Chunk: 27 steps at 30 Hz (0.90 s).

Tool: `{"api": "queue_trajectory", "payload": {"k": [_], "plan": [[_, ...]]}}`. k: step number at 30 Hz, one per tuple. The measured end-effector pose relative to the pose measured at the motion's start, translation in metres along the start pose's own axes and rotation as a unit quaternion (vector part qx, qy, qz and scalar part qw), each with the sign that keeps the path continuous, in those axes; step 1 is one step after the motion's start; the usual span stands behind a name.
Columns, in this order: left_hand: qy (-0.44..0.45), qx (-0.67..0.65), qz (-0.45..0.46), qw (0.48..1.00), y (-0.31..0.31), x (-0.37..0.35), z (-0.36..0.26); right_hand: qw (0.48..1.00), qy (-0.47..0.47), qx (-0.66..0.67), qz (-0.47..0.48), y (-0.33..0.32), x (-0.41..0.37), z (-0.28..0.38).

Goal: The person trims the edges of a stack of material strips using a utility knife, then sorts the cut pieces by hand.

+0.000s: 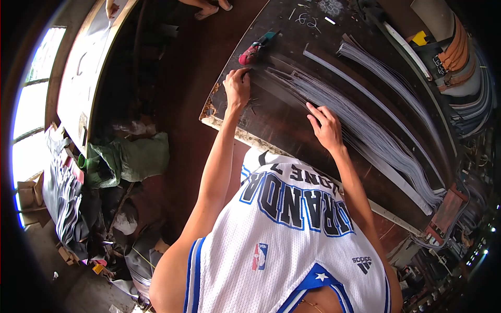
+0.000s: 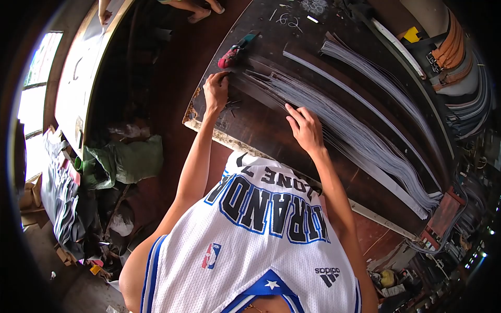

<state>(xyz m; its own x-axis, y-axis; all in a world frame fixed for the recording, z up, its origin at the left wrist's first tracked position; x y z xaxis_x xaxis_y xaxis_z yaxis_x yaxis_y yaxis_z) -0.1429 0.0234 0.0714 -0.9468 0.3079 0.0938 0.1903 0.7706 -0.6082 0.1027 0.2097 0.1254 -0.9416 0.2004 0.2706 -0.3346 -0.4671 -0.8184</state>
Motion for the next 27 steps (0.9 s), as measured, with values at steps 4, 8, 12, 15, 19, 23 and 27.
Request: {"api": "queue_trajectory", "payload": {"k": [4, 8, 12, 15, 19, 23, 27], "plan": [[0.0, -0.007, -0.002, 1.0, 0.0, 0.002, 0.0, 1.0, -0.001, -0.001, 0.0, -0.001, 0.0, 0.0], [0.014, 0.008, -0.008, 1.0, 0.0, 0.005, -0.001, 1.0, -0.009, -0.009, -0.008, 0.0, -0.001, 0.0], [0.0, 0.012, 0.007, 1.0, 0.001, 0.007, -0.001, 1.0, -0.002, -0.008, -0.005, 0.001, -0.001, -0.001], [0.014, 0.032, -0.009, 0.999, 0.0, 0.007, -0.003, 1.0, 0.001, -0.009, -0.003, 0.001, -0.001, -0.001], [0.036, 0.053, -0.017, 0.998, -0.001, 0.006, -0.005, 1.0, 0.012, -0.001, 0.0, 0.0, 0.0, 0.001], [0.051, 0.03, 0.002, 0.998, -0.005, 0.007, -0.006, 1.0, 0.012, -0.004, -0.005, 0.0, 0.0, 0.0], [0.046, -0.01, 0.059, 0.997, -0.016, 0.006, -0.008, 1.0, 0.024, -0.001, -0.001, -0.001, 0.001, 0.003]]}}
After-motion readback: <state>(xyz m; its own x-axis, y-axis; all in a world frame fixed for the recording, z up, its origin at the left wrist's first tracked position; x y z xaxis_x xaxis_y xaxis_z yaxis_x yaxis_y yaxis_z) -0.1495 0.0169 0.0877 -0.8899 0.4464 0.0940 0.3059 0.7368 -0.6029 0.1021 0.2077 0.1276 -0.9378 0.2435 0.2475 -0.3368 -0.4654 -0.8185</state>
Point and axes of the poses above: each hand's wrist, its own x-axis towards the middle knuckle, its own y-axis out of the palm, z = x × y, the point moved 2 cm from there along x, towards the middle knuckle, and after that the axes turned 5 degrees about -y, right-handed, at the moved point
